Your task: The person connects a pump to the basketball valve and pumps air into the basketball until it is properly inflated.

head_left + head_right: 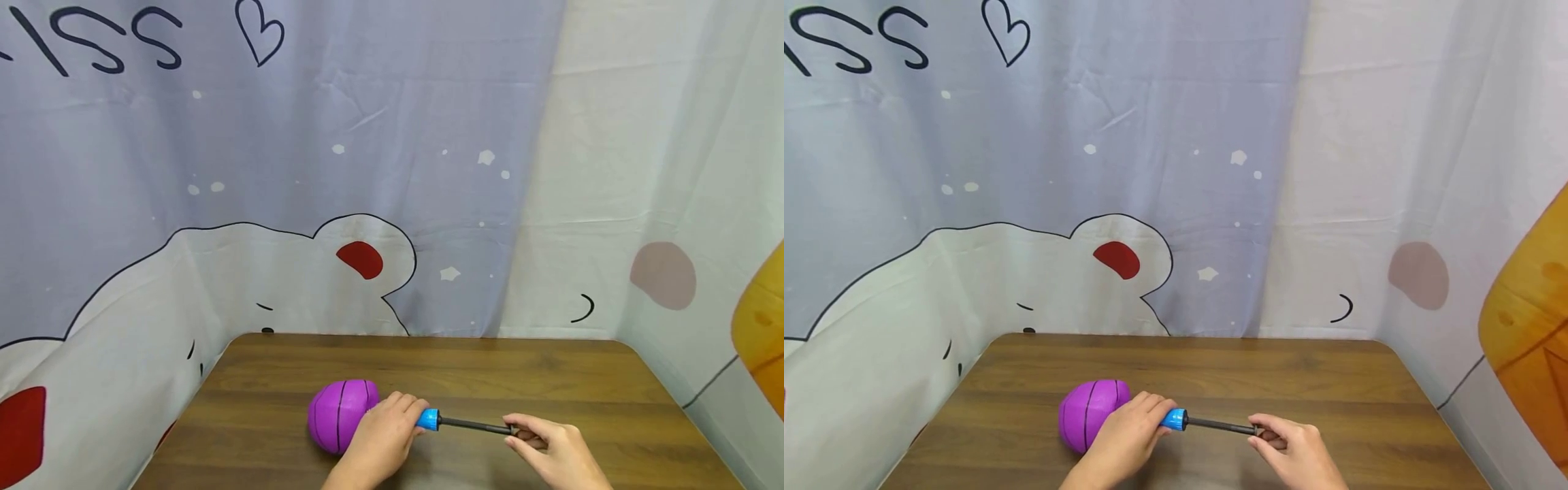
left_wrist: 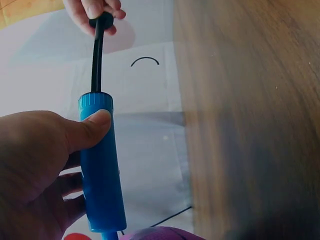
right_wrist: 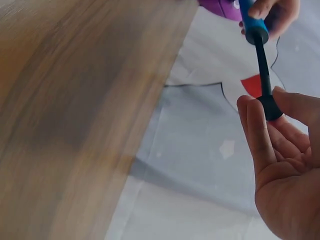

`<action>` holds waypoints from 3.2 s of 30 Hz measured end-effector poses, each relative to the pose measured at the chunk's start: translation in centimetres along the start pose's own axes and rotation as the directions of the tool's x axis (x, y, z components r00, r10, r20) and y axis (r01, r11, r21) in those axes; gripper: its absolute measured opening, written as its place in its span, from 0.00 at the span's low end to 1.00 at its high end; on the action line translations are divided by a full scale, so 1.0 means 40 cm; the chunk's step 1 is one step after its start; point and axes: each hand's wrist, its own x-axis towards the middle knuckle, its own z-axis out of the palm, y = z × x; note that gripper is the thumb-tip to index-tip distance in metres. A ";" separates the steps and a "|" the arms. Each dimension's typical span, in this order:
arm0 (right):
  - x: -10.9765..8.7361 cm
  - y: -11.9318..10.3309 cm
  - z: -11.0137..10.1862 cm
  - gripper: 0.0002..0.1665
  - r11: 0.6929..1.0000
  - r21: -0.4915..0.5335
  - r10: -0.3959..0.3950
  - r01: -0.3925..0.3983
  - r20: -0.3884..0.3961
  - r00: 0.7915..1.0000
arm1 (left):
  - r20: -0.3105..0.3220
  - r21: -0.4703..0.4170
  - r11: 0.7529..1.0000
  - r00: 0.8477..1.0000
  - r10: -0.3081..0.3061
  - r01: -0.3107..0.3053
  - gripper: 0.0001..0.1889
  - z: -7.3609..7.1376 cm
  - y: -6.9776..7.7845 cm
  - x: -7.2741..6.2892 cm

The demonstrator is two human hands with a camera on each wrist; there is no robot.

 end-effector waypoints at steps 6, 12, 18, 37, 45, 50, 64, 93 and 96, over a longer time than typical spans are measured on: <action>-0.005 0.004 -0.010 0.13 1.000 0.011 -0.004 0.004 0.001 1.000 | 0.014 0.006 1.000 1.000 -0.003 0.003 0.19 0.000 -0.001 -0.002; 0.014 -0.011 0.038 0.13 0.999 0.034 -0.002 0.003 -0.028 1.000 | 0.035 0.036 0.999 0.999 -0.009 0.007 0.18 -0.007 0.007 0.001; 0.044 -0.034 0.102 0.14 0.994 0.098 -0.048 0.050 -0.017 0.999 | 0.078 0.053 0.999 0.997 0.004 -0.008 0.19 -0.006 0.023 0.010; 0.029 -0.024 0.076 0.14 0.992 0.071 -0.103 0.106 -0.047 0.994 | 0.009 0.027 1.000 1.000 0.013 -0.013 0.19 0.000 0.012 0.002; -0.011 -0.003 -0.004 0.14 1.000 0.030 0.001 0.000 -0.059 0.998 | 0.012 -0.007 1.000 1.000 0.001 -0.001 0.18 0.002 0.000 0.001; -0.010 0.001 0.007 0.16 0.999 0.017 -0.050 0.052 -0.101 0.994 | -0.020 0.016 1.000 1.000 0.000 0.001 0.18 0.002 0.000 -0.002; 0.052 -0.050 0.135 0.13 0.987 0.060 -0.146 0.150 -0.060 0.987 | 0.148 0.049 0.999 0.989 0.013 -0.020 0.18 -0.017 0.039 0.023; 0.012 -0.025 0.006 0.19 0.988 -0.050 -0.154 0.148 -0.146 0.977 | 0.029 0.120 0.993 1.000 0.008 -0.012 0.20 -0.017 0.010 0.001; 0.027 -0.039 0.035 0.17 0.981 -0.037 -0.194 0.190 -0.124 0.973 | 0.067 0.146 0.989 0.998 0.004 -0.013 0.21 -0.021 0.019 0.006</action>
